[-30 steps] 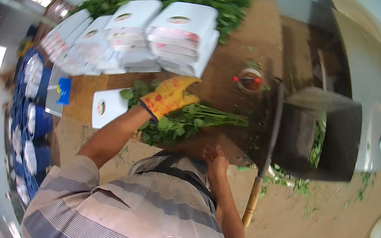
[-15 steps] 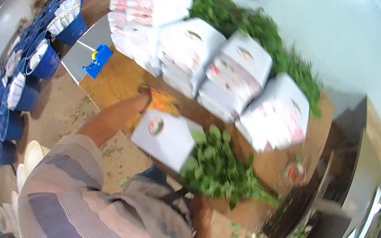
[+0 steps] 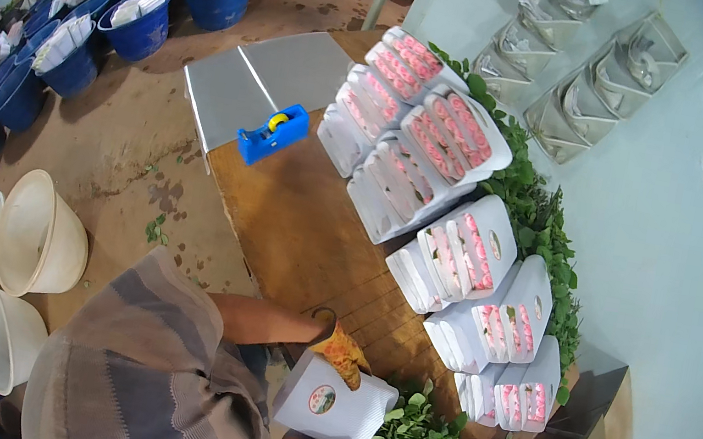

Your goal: The person places leafy green plants into white paper bags, seals them with round stickers, and stacks the finished packages on a wooden table. The person also handles sticker sheets and wears a work glove while arranging the plants.

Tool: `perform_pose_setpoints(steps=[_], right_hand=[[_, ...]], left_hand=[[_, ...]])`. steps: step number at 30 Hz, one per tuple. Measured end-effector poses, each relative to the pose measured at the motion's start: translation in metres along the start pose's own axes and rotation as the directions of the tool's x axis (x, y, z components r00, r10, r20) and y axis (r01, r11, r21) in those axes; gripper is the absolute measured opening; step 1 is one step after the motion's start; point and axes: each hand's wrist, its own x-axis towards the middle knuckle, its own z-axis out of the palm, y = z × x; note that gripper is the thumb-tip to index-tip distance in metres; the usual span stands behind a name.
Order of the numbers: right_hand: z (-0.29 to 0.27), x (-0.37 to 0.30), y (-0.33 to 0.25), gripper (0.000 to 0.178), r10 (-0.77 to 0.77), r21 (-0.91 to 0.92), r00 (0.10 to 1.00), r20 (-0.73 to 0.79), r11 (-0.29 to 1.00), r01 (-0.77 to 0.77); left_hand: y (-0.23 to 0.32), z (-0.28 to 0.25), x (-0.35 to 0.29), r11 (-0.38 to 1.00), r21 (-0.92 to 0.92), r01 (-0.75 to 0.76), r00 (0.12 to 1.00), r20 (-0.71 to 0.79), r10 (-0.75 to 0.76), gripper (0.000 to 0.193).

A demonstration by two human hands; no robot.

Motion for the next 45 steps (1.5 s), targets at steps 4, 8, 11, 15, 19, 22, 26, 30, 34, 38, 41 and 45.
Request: perform_pose_setpoints(steps=[4, 8, 11, 15, 19, 22, 26, 30, 34, 38, 41, 45], right_hand=[[0.020, -0.033, 0.038, 0.094, -0.193, -0.010, 0.979, 0.063, 0.981, 0.193], [0.055, -0.091, 0.080, 0.092, -0.303, 0.032, 0.952, 0.045, 0.953, 0.302], [0.097, -0.126, 0.100, 0.088, -0.345, 0.069, 0.938, 0.024, 0.937, 0.343], [0.146, -0.137, 0.104, 0.084, -0.412, -0.074, 0.893, 0.181, 0.900, 0.430], [0.227, -0.118, 0.115, 0.086, -0.491, -0.272, 0.683, 0.541, 0.666, 0.695], [0.330, -0.093, 0.145, 0.113, -0.302, -0.425, 0.724, 0.620, 0.646, 0.634], [0.484, -0.045, 0.207, 0.119, -0.130, -0.370, 0.521, 0.843, 0.564, 0.739], [0.627, 0.038, 0.278, 0.100, -0.052, -0.369, 0.593, 0.804, 0.739, 0.564], [0.734, 0.140, 0.333, 0.086, -0.002, -0.352, 0.684, 0.729, 0.856, 0.377], [0.806, 0.241, 0.357, 0.079, 0.021, -0.330, 0.732, 0.681, 0.901, 0.281], [0.856, 0.319, 0.369, 0.074, 0.037, -0.297, 0.777, 0.629, 0.934, 0.196], [0.857, 0.380, 0.401, 0.077, 0.234, -0.569, 0.890, 0.390, 0.822, 0.033]], left_hand=[[-0.019, 0.036, -0.045, 0.988, -0.097, -0.121, 0.989, -0.093, 0.112, 0.073], [-0.038, 0.053, -0.115, 0.960, -0.122, -0.253, 0.961, -0.148, 0.235, 0.072], [-0.026, 0.038, -0.181, 0.935, 0.013, -0.354, 0.901, -0.265, 0.345, 0.074], [-0.009, -0.002, -0.275, 0.968, -0.065, -0.243, 0.882, -0.430, 0.192, 0.071], [-0.042, -0.051, -0.360, 0.881, -0.146, -0.451, 0.704, -0.664, 0.250, 0.065], [-0.101, -0.086, -0.436, 0.451, -0.298, -0.841, 0.458, -0.837, 0.300, 0.062], [-0.164, -0.163, -0.490, 0.668, -0.239, -0.705, 0.202, -0.970, -0.134, 0.069], [-0.206, -0.297, -0.513, 0.632, -0.209, -0.746, 0.195, -0.976, -0.093, 0.069], [-0.237, -0.455, -0.510, 0.694, -0.411, -0.591, 0.338, -0.907, -0.249, 0.065], [-0.262, -0.586, -0.490, 0.693, -0.358, -0.626, 0.469, -0.882, -0.032, 0.056], [-0.301, -0.670, -0.465, 0.943, 0.082, -0.322, 0.392, -0.895, 0.211, 0.052], [-0.388, -0.745, -0.410, 0.953, 0.264, 0.149, 0.411, -0.893, 0.184, 0.047]])
